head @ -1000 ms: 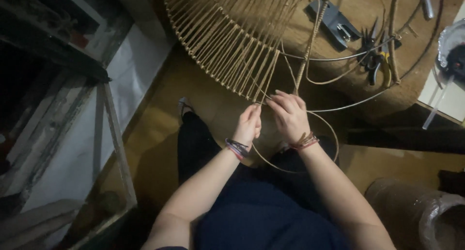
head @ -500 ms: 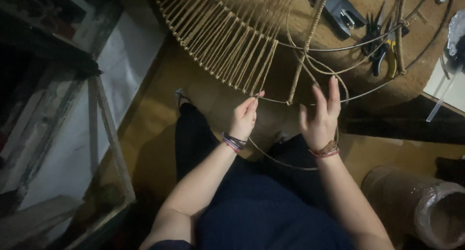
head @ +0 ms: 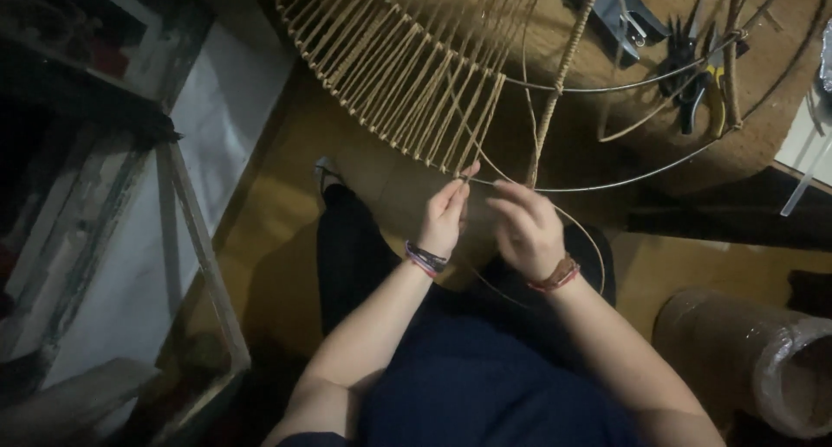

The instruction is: Weaving and tying thin wicker strands onto a circular frame to build a wicker structure.

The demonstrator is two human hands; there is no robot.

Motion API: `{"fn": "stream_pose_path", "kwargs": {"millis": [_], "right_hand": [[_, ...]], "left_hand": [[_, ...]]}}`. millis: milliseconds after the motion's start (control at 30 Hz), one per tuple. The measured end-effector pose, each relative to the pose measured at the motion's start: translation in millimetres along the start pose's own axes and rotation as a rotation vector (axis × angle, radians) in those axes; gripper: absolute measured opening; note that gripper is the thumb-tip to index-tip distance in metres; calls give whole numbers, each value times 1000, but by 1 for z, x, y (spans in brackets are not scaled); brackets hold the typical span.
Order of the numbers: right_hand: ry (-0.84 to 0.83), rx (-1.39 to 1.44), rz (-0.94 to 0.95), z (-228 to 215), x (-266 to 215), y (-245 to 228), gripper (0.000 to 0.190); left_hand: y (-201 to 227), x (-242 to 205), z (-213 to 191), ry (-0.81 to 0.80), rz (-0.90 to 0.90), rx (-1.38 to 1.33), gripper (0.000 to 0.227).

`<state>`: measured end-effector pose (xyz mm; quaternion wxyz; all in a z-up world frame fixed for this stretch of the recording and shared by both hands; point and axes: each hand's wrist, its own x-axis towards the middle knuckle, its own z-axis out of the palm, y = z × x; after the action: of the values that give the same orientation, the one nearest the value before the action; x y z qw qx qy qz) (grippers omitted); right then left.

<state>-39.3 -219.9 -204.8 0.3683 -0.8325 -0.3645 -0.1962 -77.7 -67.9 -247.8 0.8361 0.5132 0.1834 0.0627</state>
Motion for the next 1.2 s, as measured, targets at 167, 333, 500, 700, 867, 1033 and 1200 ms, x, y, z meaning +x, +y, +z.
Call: {"fn": "stream_pose_path", "kwargs": {"millis": [167, 333, 500, 700, 867, 1033, 1200], "right_hand": [[-141, -50, 71, 4, 26, -23, 54], [-189, -206, 123, 27, 27, -21, 43], [-224, -337, 177, 69, 19, -6, 34], [-139, -598, 96, 80, 29, -3, 40], [-115, -555, 121, 79, 29, -4, 39], [-133, -415, -45, 61, 42, -6, 30], [-174, -402, -144, 60, 43, 0, 26]], "left_hand": [[0, -3, 1, 54, -50, 117, 28], [-6, -14, -5, 152, -71, 242, 49], [4, -20, -13, 136, 3, 185, 56], [13, -19, -24, 82, 112, 427, 53], [9, -15, -29, 18, 152, 418, 53], [8, -17, -32, -3, 104, 380, 55], [12, -22, -22, -37, 57, 291, 60]]}}
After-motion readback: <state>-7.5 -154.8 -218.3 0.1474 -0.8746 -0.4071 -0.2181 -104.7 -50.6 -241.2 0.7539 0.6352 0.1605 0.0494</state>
